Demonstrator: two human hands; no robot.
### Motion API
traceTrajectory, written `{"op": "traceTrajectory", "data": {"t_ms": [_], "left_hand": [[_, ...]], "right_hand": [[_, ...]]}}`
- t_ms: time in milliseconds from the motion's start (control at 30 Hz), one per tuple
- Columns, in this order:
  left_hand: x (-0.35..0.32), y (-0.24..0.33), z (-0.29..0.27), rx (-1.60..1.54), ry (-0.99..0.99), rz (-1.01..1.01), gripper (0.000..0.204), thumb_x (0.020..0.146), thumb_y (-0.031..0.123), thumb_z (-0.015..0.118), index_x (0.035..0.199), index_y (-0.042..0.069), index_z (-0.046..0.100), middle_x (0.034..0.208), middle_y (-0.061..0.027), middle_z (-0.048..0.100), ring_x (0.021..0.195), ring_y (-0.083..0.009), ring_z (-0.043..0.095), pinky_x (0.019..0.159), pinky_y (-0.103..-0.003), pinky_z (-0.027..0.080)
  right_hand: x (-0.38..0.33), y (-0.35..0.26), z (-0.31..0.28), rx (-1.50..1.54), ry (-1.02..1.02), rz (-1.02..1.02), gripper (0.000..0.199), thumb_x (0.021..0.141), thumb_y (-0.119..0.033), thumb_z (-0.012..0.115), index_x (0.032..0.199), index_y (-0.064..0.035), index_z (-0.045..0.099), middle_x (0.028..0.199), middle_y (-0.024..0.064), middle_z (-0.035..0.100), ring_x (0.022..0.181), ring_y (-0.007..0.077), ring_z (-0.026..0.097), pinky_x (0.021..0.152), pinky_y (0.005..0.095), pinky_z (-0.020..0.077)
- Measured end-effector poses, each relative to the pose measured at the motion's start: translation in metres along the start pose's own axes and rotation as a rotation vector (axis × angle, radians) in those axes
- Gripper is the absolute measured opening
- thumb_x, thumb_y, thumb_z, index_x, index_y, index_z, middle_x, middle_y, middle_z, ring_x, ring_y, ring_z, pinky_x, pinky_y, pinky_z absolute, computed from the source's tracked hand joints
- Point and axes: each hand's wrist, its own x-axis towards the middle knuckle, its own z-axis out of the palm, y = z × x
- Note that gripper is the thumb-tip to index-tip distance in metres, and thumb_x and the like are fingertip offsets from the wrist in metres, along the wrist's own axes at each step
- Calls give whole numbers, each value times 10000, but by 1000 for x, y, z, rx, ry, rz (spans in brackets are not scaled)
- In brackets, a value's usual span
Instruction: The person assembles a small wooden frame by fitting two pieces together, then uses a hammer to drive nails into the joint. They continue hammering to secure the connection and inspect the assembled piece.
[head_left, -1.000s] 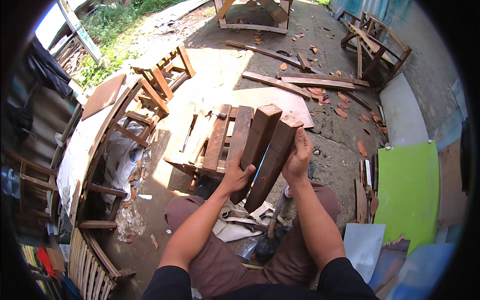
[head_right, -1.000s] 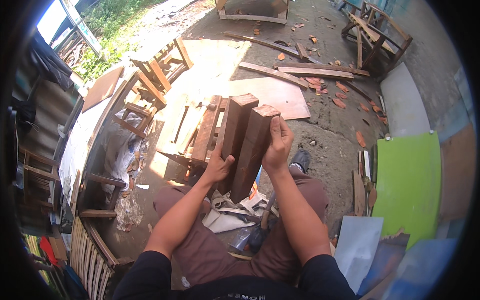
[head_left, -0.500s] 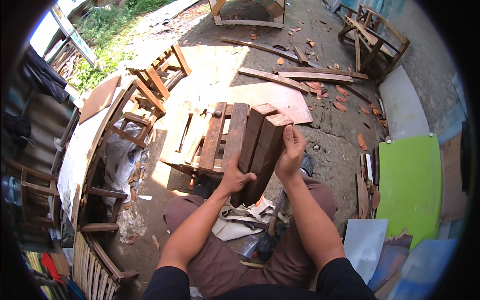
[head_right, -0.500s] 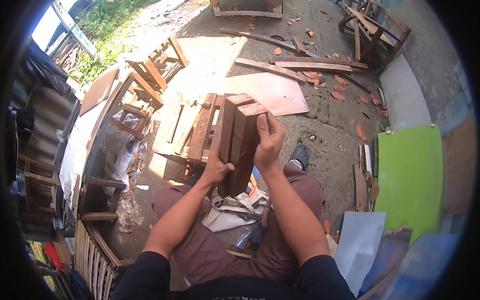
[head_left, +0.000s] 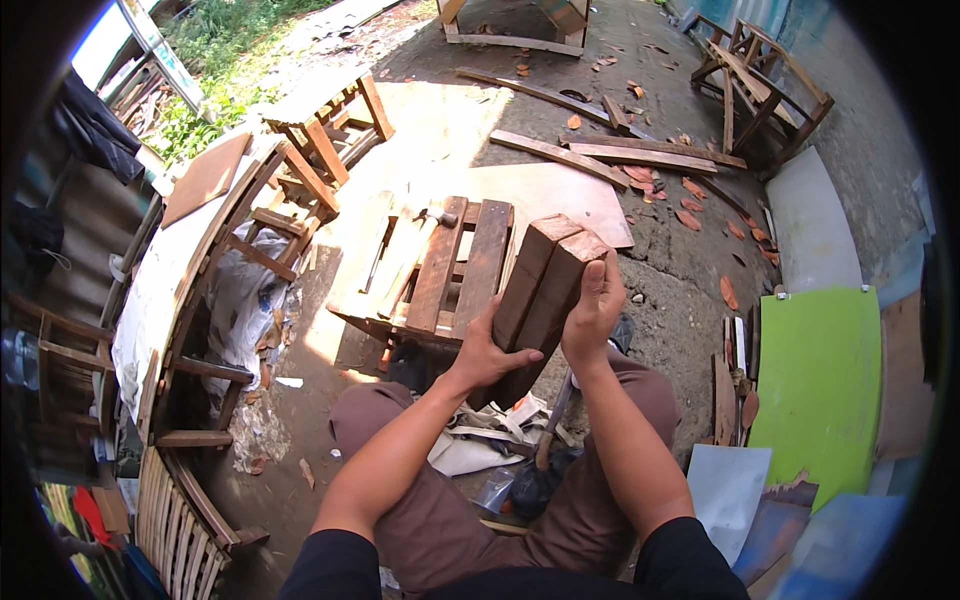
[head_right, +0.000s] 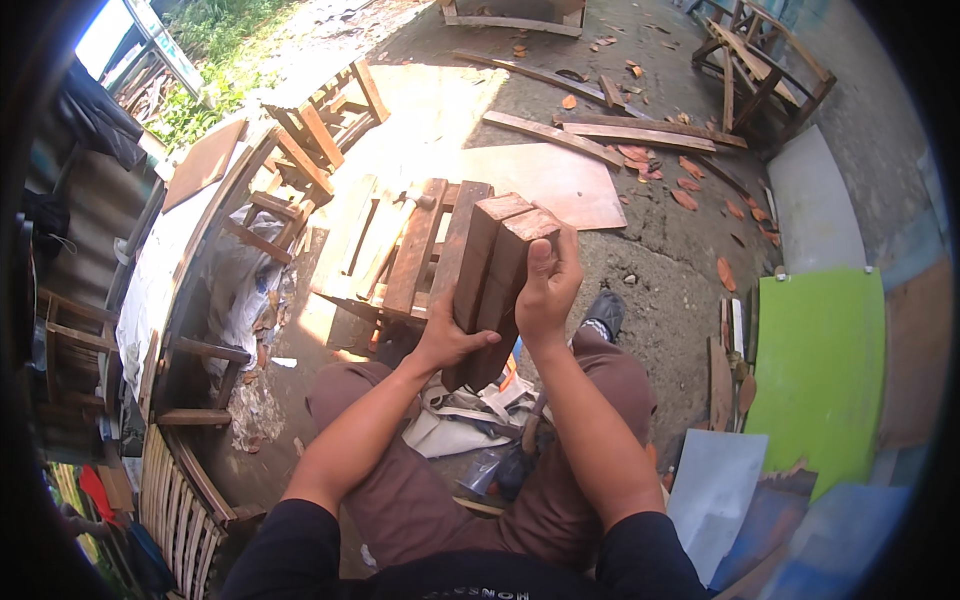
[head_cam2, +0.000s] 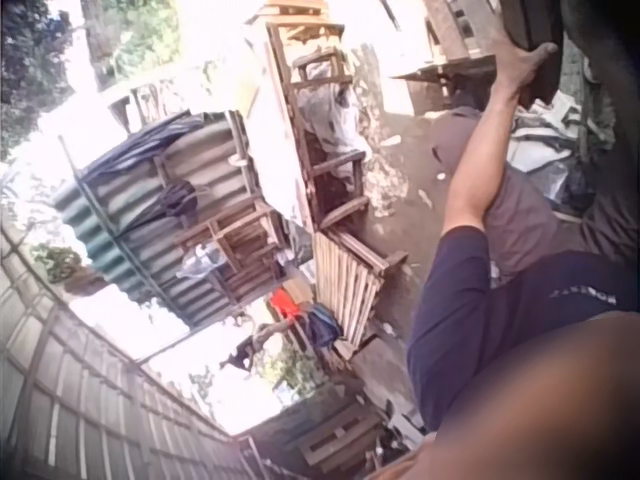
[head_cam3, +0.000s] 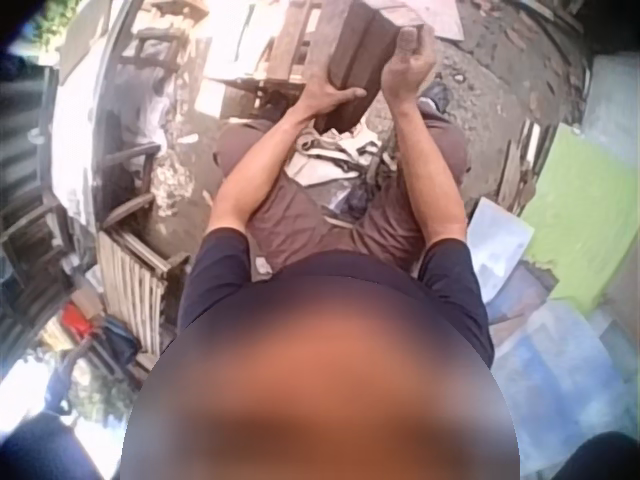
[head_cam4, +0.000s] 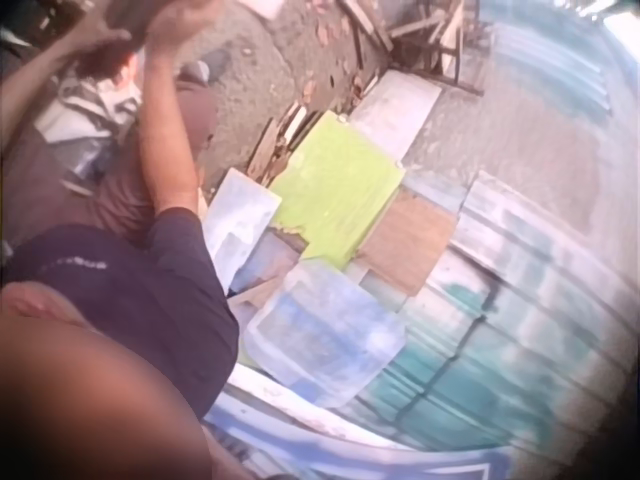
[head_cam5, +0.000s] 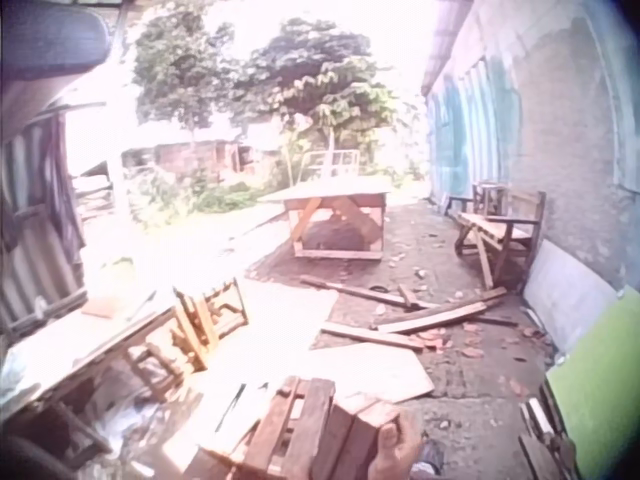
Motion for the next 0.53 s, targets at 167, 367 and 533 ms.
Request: {"op": "traceTrajectory", "data": {"t_ms": [167, 367, 533], "left_hand": [[-1, -2, -4, 75, -6, 76, 1052, 662, 213, 1017, 1543, 55, 463, 1304, -146, 699, 1171, -223, 680, 1033, -387, 546], [1, -15, -1, 80, 20, 196, 1118, 628, 197, 1026, 1574, 82, 443, 1334, -161, 696, 1202, -238, 684, 1044, -396, 545], [1, -18, -6, 154, 51, 301, 1142, 624, 220, 1030, 1591, 111, 433, 1383, -160, 685, 1265, -284, 681, 1071, -409, 540]], "right_hand": [[-4, -21, 9, -96, -125, -19, 874, 883, -317, 879, 1535, 42, 422, 1360, 180, 601, 1251, 240, 613, 1070, 367, 506], [-4, -30, 10, -73, -146, 25, 691, 883, -178, 827, 1446, 74, 516, 1325, 177, 629, 1202, 209, 628, 1027, 338, 514], [-8, -35, 6, -54, -187, 163, 690, 893, -172, 817, 1459, 80, 513, 1326, 184, 639, 1198, 207, 632, 1049, 336, 499]]}}
